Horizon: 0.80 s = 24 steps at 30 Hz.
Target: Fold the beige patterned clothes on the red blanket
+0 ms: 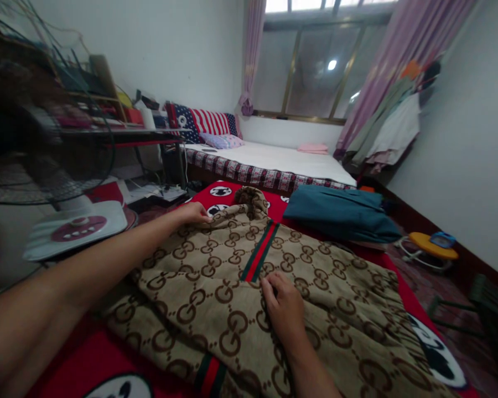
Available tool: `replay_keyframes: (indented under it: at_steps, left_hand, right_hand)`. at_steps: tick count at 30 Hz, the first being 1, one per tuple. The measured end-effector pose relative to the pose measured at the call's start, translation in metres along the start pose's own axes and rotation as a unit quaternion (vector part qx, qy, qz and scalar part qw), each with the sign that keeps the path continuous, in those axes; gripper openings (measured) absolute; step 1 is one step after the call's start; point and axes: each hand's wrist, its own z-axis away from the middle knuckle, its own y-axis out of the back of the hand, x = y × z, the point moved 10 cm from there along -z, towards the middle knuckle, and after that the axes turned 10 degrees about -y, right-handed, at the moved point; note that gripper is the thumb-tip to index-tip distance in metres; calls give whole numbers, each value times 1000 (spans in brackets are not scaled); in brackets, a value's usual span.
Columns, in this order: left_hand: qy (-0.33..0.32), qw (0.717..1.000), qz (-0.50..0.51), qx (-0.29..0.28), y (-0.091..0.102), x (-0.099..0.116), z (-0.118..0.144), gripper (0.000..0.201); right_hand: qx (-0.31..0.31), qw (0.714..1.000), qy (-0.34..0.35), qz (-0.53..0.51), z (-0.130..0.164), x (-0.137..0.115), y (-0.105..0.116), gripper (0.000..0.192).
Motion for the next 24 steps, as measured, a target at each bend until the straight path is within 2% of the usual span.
replay_keyframes:
  at_steps: [3,8,10,12,15,19,21,24]
  left_hand:
    - [8,999,-34,2,6,-4,2,17]
    - [68,986,-104,111,30,-16,12,26]
    - [70,982,-118,128,29,-11,13,25]
    - [47,981,-124,140,22,7,11,29]
    - [-48,985,-104,129,-3,59,4,35]
    - [-232,972,-45,10,-77,140,13,47]
    - [-264,963,-55,-32,-109,157,26,58]
    - [-249,963,-95,-36,-132,156,36,62]
  right_hand:
    - [-12,1000,0,1,-1,2,-2,30]
    - [-9,1000,6,3,0,-1,-1,28]
    - [-3,1000,9,4,1,-4,1,28]
    - [0,1000,10,6,1,-7,1,27]
    - [6,1000,9,4,2,-9,3,27]
    - [12,1000,3,1,2,-9,7,25]
    - [15,1000,-1,-6,2,-7,9,22]
    - [21,999,-5,-29,3,-6,12,17]
